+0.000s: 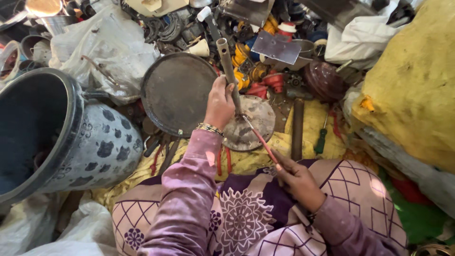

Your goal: The person is sitting on the floor in a cluttered workshop, using pliers and a hammer to repair a metal pipe attached to a circular base. They repeatedly adjust the pipe and strike it with the hammer.

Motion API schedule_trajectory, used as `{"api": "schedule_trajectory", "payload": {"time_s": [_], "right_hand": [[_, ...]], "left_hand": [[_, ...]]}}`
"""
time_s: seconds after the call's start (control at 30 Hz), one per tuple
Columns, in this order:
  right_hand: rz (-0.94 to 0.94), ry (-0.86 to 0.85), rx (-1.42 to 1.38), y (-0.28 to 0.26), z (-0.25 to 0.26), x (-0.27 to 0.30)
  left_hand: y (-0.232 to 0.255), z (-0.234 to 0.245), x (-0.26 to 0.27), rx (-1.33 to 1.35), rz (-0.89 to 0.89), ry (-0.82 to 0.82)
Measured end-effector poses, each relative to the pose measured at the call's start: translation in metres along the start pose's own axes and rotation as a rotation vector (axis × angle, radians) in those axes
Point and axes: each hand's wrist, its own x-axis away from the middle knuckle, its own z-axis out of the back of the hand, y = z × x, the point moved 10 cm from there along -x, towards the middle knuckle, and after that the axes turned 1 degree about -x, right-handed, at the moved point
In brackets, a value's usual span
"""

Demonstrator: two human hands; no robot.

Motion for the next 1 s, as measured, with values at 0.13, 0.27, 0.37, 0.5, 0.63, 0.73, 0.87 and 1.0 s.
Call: {"api": "schedule_trajectory", "payload": {"time_s": [0.13, 0.27, 0.37, 0.5, 0.63, 0.73, 0.87, 1.0], "right_hand": [[-0.086, -0.065, -0.13, 0.007, -0.005, 0.001], [-0.063, -0.087, -0.162, 0.003, -0.007, -0.006], [-0.061, -0.081, -0.144, 0.007, -0.004, -0.008], [-0.014, -0.028, -0.083, 0.009, -0.001, -0.009], [0.155, 0.11, 0.178, -0.005, 0.003, -0.005], [0.136, 0.151, 0.23, -0.004, 0.004, -0.002], [0.146, 0.14, 0.189, -0.01, 0.003, -0.002], [0.106, 0.149, 0.269, -0.009, 0.004, -0.002]], "left_hand": [[-0.001, -0.002, 0.005, -0.015, -0.013, -0.002], [-0.009, -0.004, 0.003, 0.016, 0.074, -0.028], [-0.008, -0.004, 0.005, 0.031, 0.072, -0.038], [-0.005, -0.003, 0.004, -0.021, 0.037, -0.038], [-0.004, -0.001, 0.003, -0.018, 0.038, -0.028], [-0.004, -0.002, 0.004, -0.005, 0.065, -0.046], [-0.005, -0.002, 0.005, 0.039, 0.126, -0.06], [0.001, 0.0, 0.003, 0.024, 0.087, -0.052]]}}
